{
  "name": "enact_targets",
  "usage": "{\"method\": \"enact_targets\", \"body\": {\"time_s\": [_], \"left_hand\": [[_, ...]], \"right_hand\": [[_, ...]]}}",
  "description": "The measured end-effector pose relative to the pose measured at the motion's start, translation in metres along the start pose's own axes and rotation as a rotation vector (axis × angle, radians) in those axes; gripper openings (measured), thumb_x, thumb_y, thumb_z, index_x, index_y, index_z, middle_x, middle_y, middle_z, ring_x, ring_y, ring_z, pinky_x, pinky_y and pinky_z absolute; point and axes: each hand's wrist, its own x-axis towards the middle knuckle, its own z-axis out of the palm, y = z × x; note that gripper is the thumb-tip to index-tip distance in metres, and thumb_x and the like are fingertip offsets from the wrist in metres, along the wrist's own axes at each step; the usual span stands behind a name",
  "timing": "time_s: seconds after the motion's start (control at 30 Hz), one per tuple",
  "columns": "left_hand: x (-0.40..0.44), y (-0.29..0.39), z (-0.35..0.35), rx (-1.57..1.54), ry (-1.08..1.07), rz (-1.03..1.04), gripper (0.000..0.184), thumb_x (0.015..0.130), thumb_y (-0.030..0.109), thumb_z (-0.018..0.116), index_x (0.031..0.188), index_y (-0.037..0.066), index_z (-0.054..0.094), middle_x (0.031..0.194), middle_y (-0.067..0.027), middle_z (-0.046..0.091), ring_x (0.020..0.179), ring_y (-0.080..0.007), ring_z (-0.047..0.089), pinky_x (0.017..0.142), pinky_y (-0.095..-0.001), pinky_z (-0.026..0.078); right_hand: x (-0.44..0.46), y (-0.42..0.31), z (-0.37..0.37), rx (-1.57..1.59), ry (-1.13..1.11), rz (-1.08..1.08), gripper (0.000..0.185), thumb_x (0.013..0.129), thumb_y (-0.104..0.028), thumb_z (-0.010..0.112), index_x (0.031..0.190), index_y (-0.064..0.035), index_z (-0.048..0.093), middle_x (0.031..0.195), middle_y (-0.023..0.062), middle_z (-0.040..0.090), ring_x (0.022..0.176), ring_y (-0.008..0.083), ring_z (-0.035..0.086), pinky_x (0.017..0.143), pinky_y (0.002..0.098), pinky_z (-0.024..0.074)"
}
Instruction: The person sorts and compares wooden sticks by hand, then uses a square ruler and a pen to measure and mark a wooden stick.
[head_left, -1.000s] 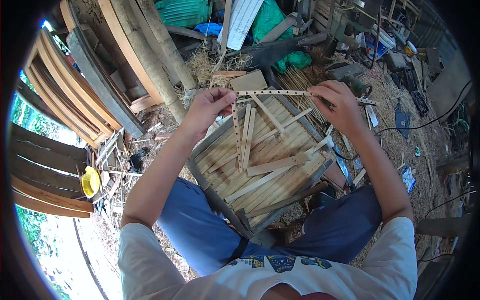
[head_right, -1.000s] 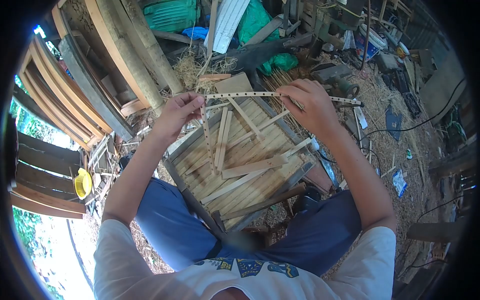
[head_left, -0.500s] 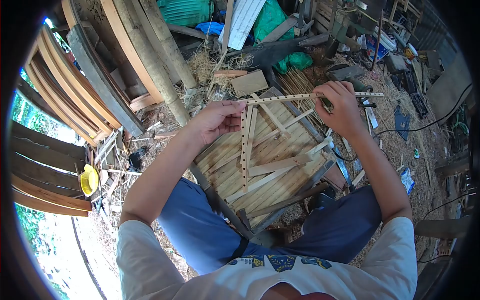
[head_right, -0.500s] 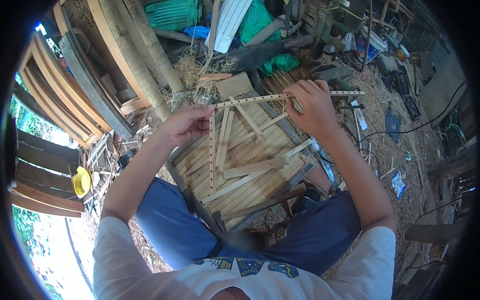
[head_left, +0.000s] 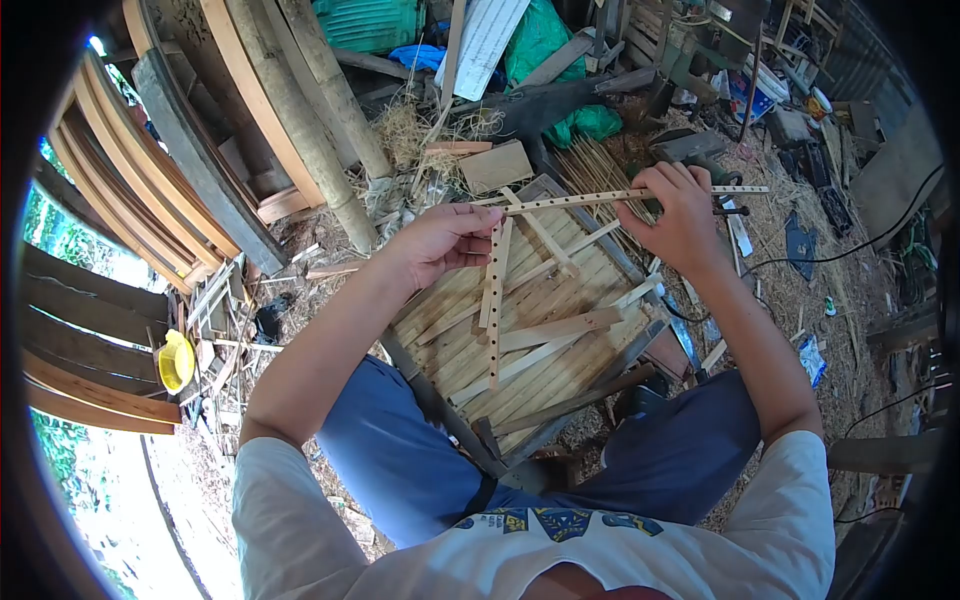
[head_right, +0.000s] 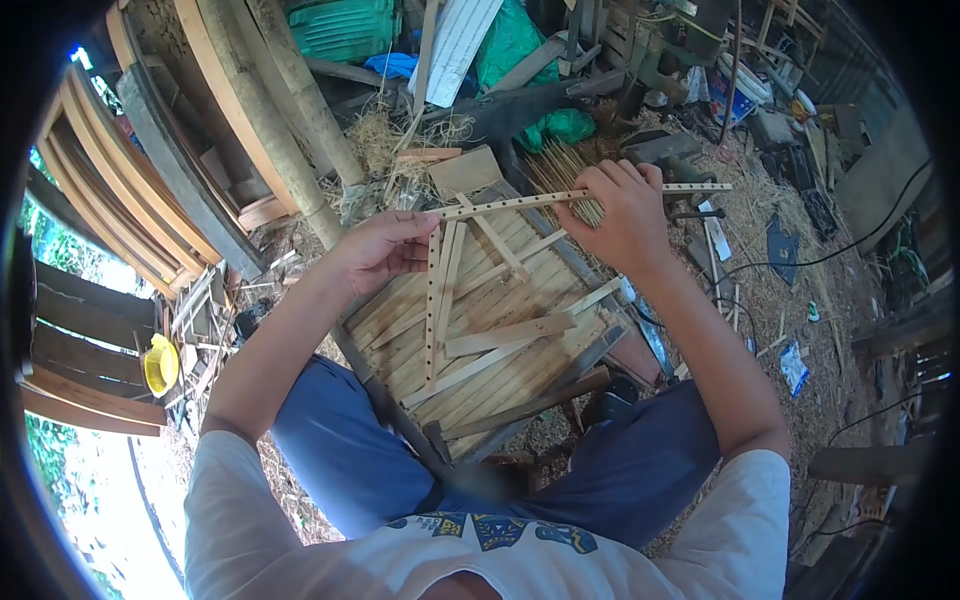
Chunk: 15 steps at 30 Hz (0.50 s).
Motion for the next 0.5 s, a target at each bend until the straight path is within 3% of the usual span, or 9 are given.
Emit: {"method": "enact_targets", "body": {"time_s": [0.5], "left_hand": [[0.0026, -0.0005, -0.0054, 0.0, -0.017, -0.001, 0.021, 0.1, 0.031, 0.077, 0.11, 0.013, 0.073, 0.099, 0.0021, 0.073, 0.087, -0.0111, 0.072, 0.085, -0.0322, 0.061]], "right_hand": [[-0.0013, 0.0007, 0.0011, 0.03, -0.015, 0.004, 0.023, 0.08, -0.016, 0.084, 0.095, -0.0103, 0.068, 0.09, 0.0026, 0.066, 0.091, 0.0249, 0.064, 0.089, 0.0409, 0.0389]]}}
